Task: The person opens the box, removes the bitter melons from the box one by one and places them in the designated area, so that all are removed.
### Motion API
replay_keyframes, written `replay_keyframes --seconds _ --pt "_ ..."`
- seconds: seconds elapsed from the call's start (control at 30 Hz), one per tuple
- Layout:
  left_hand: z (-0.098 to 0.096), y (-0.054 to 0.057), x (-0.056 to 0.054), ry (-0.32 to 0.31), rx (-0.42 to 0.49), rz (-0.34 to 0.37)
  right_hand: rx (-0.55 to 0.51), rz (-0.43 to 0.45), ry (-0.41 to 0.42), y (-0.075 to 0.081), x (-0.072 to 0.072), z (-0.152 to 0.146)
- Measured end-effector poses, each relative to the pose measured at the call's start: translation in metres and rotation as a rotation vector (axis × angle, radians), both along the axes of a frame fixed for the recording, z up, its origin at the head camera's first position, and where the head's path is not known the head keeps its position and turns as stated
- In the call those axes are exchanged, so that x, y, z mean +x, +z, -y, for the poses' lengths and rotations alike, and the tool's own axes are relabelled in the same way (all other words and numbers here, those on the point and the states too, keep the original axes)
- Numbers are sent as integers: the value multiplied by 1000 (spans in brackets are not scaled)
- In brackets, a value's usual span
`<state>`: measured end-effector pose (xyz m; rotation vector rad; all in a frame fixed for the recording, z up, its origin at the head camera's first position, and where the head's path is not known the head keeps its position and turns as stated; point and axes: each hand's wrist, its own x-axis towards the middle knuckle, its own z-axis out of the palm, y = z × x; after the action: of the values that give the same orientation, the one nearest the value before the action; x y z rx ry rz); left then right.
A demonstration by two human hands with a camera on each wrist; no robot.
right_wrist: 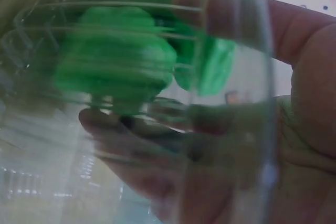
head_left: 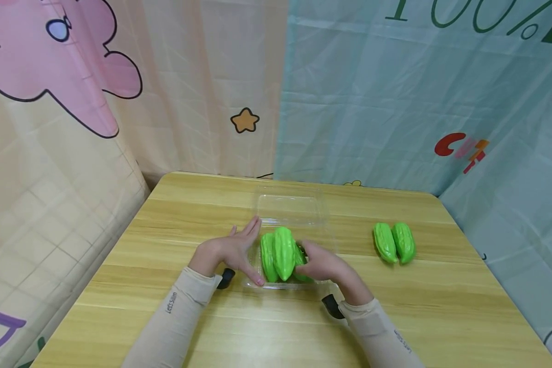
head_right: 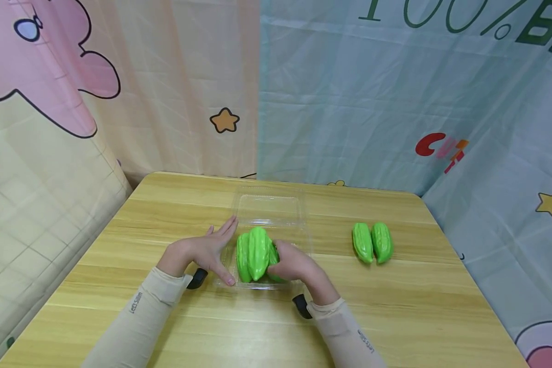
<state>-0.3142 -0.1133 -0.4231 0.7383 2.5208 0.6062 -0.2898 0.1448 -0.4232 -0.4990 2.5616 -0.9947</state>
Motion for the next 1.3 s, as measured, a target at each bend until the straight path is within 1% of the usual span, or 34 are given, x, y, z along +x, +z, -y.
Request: replay_keyframes --seconds 0.17,0.3,0.47,0.57,0.67,0.87,1.03,1.3 --pt "0 0 0 3 2 -1 39 -23 -5 -1 0 0" --pt "0 0 1 10 1 5 21 -16 -26 -1 0 -1" --pt "0 1 1 11 -1 7 29 -5 -61 1 1 -4" --pt "0 1 1 8 4 2 39 -18 -83 7 2 -8" --pt "0 1 1 6 5 4 29 -40 -87 13 3 -14" --pt "0 1 1 7 -2 6 -33 -74 -89 23 2 -30" --pt "-1 0 1 -2 -2 2 -24 -65 -122 30 -1 -44" --pt "-1 1 1 -3 4 3 -37 -19 -195 41 -2 -62"
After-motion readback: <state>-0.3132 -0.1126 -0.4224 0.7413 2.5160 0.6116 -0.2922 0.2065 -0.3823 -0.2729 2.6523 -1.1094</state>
